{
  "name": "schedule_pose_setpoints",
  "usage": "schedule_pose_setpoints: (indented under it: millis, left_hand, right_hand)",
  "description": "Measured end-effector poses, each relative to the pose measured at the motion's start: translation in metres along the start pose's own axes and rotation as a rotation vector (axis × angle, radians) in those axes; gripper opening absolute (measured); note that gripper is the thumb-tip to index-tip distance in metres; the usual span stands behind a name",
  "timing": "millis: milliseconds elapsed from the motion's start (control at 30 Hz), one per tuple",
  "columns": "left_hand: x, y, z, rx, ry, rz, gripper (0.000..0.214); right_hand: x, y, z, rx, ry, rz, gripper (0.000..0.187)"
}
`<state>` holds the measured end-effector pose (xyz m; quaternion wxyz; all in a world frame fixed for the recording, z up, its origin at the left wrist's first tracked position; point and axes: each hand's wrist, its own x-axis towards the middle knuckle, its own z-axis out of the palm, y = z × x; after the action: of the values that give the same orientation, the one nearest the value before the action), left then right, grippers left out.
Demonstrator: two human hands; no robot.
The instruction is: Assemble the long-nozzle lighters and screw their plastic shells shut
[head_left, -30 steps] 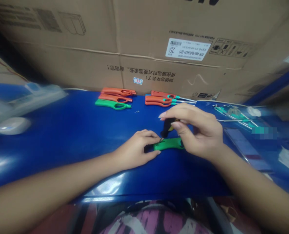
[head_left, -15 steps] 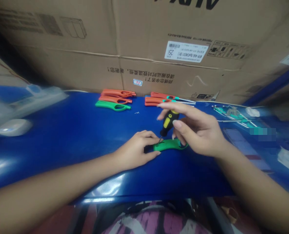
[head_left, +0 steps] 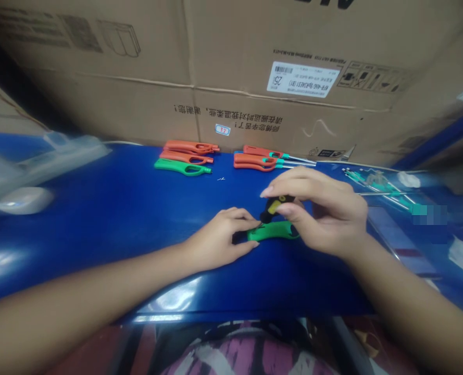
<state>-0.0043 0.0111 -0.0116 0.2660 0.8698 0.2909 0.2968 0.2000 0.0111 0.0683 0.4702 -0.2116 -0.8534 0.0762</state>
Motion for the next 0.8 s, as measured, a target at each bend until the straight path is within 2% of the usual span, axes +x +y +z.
schedule_pose_setpoints:
  millis: [67,133,200,267,333,400,500,633,700,800]
  left_hand:
    - [0.000,0.000,0.000,-0.003,0.006,0.003,0.028]
    - [0.000,0.000,0.000,-0.008,0.005,-0.001,0.031]
    - [0.000,0.001,0.000,-0.014,0.000,-0.009,0.031]
    - [0.001,0.002,-0.001,-0.014,-0.007,-0.017,0.028]
    - [0.001,0.002,-0.001,-0.011,-0.008,-0.017,0.025]
    - [0.000,0.002,-0.001,-0.009,-0.006,-0.014,0.025]
    - [0.000,0.002,-0.001,-0.010,0.000,-0.014,0.027]
    - [0.001,0.002,-0.001,-0.010,-0.002,-0.017,0.027]
    - [0.001,0.002,-0.001,-0.002,-0.003,-0.011,0.024]
    - [0.001,0.003,-0.002,0.008,-0.005,0.001,0.021]
  right_hand:
    - [-0.001,0.000,0.000,-0.093,0.055,-0.022,0.016]
    - [-0.001,0.000,-0.002,-0.084,0.006,0.009,0.020]
    - [0.000,-0.001,-0.005,0.039,-0.089,0.091,0.030]
    - [0.001,-0.001,-0.007,0.177,-0.143,0.117,0.032]
    - [0.002,0.000,-0.008,0.202,-0.120,0.047,0.023]
    - [0.002,0.002,-0.007,0.106,-0.040,-0.020,0.014]
    - [0.002,0.005,-0.009,-0.025,0.002,-0.025,0.021]
    - [0.000,0.003,-0.011,0.086,-0.131,0.020,0.037]
    - [-0.001,0.002,-0.009,0.090,-0.113,0.010,0.030]
    - [-0.001,0.002,-0.005,-0.031,-0.005,-0.036,0.019]
